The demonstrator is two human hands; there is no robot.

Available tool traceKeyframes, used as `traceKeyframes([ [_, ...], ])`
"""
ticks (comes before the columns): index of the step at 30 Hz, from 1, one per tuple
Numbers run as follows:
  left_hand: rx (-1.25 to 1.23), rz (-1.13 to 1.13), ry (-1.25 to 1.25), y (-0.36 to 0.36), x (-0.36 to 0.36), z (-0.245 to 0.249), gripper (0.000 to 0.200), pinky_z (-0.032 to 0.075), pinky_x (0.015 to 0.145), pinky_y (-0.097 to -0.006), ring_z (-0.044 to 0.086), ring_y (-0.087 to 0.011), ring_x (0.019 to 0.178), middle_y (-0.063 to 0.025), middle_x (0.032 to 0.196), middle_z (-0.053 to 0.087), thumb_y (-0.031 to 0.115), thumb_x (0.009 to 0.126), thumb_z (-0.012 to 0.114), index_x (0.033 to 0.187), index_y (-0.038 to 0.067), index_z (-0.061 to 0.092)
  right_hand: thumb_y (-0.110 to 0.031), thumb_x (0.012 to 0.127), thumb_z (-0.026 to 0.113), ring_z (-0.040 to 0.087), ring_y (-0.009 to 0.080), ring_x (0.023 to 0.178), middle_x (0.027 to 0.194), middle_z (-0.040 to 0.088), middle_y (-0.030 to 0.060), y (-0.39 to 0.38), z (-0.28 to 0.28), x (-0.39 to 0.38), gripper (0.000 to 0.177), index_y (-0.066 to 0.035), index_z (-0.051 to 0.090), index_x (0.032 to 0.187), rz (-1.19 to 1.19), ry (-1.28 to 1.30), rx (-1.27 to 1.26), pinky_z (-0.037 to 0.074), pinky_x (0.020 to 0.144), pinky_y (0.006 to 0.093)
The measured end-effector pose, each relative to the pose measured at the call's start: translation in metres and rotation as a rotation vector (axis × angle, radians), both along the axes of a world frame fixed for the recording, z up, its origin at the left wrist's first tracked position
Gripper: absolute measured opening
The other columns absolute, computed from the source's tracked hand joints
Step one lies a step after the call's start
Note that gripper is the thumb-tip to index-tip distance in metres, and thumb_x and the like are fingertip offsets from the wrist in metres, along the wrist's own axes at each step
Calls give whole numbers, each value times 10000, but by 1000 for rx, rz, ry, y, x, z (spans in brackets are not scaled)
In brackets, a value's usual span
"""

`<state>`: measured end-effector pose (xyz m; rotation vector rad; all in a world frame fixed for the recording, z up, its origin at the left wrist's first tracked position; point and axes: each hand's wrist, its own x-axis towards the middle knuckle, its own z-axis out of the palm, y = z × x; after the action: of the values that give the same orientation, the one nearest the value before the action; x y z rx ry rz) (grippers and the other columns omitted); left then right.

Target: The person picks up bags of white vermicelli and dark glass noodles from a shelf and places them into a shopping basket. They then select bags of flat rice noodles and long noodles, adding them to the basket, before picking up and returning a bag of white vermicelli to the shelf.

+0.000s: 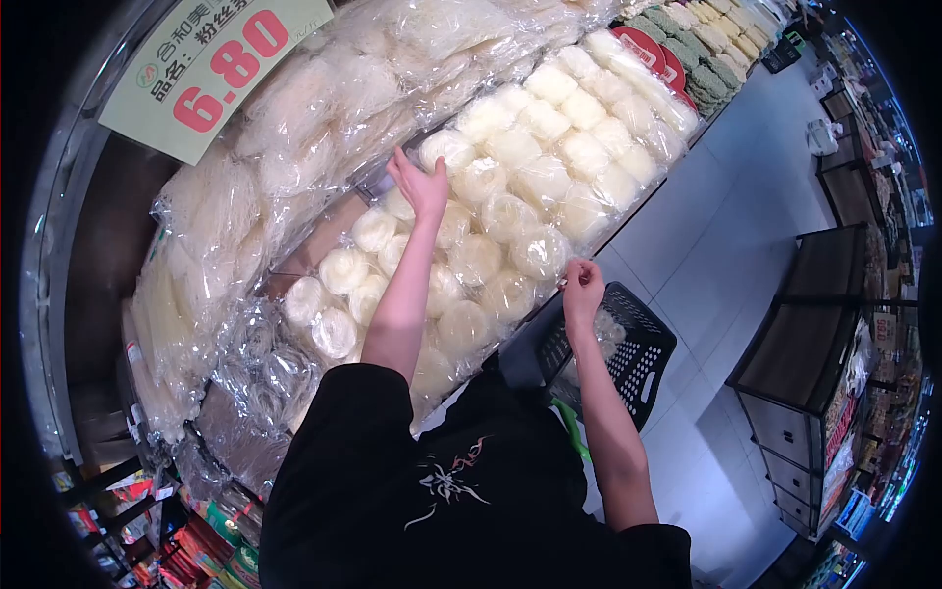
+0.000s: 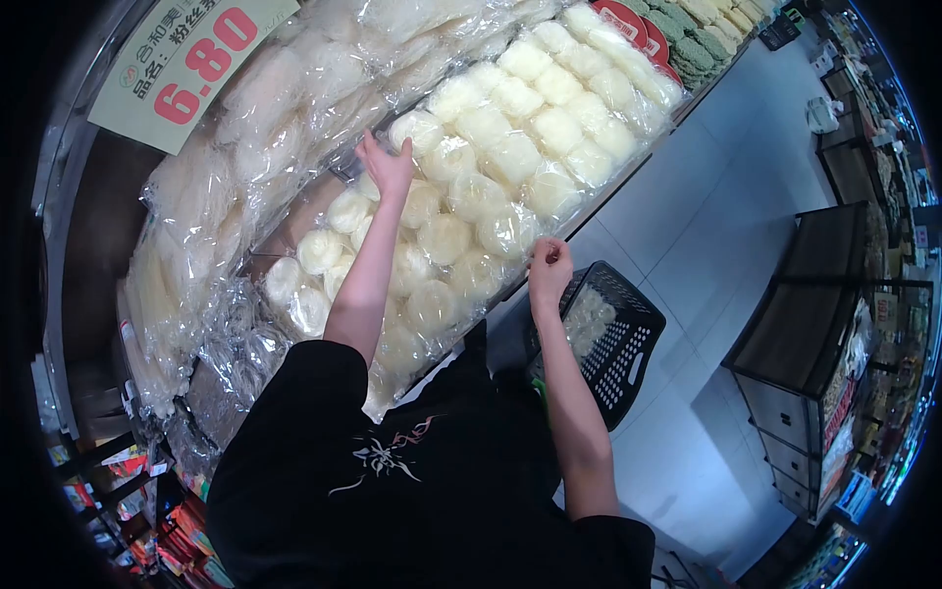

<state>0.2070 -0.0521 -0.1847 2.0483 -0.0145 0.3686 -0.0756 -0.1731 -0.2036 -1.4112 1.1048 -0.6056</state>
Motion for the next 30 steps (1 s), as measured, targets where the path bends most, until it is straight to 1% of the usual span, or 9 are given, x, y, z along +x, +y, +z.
traceKeyframes([
  [1,-3,-14,-2,1,-9,10,678,352,1067,-433,419,-343,1288,-189,1322,477,192,761,784,1329,-5,472,-180,888,654,572,109,678,850,602,76,6,4,0,258,31,611,1030,-14,-2,-3,493,569,267],
  [3,415,-355,-432,10,-24,25,647,331,1094,-456,365,-370,1342,-209,1379,433,165,805,730,1370,9,455,-173,889,651,591,139,840,1096,546,129,27,15,-1,333,16,579,1153,-41,123,-253,514,684,302],
  [4,487,-497,-441,8,-25,24,596,274,1136,-462,306,-365,1390,-201,1425,411,251,876,665,1384,27,450,-151,898,630,564,210,969,1246,436,176,37,32,-1,418,-29,532,1286,-25,96,-259,502,796,326],
  [8,748,-649,-449,0,4,15,598,195,1173,-463,282,-351,1409,-173,1483,373,426,937,550,1403,67,446,-150,920,604,533,235,939,1183,470,177,44,28,6,430,-52,523,1331,163,181,-553,478,778,325],
  [11,698,-652,-406,2,17,11,601,148,1181,-476,233,-332,1434,-170,1500,349,416,942,539,1422,73,423,-210,930,584,467,360,1112,1241,439,231,39,25,12,447,-131,523,1365,297,296,-575,431,923,423],
  [18,888,-581,-420,-9,-7,4,632,52,1183,-518,111,-331,1470,-156,1563,225,442,968,451,1488,105,325,-158,894,613,499,347,1104,1272,437,227,34,31,-11,475,-123,520,1359,318,295,-590,453,904,406],
  [22,937,-548,-420,-13,-7,0,636,37,1176,-536,81,-340,1475,-154,1570,209,460,975,410,1498,113,307,29,803,573,532,308,1088,1282,458,191,45,32,-73,510,-61,501,1300,154,155,-452,507,833,335],
  [24,944,-538,-414,-14,-7,-3,634,36,1175,-539,75,-339,1476,-153,1571,208,460,976,408,1498,115,307,60,731,552,553,293,1059,1144,563,152,48,13,-124,413,-32,597,1131,164,225,-489,507,812,346],
  [30,859,-480,-416,-22,-21,-6,632,64,1164,-560,90,-347,1472,-164,1565,221,432,967,452,1490,106,318,-8,721,622,623,268,975,996,649,138,75,-73,-299,216,-62,679,922,84,718,-119,513,800,377],
])
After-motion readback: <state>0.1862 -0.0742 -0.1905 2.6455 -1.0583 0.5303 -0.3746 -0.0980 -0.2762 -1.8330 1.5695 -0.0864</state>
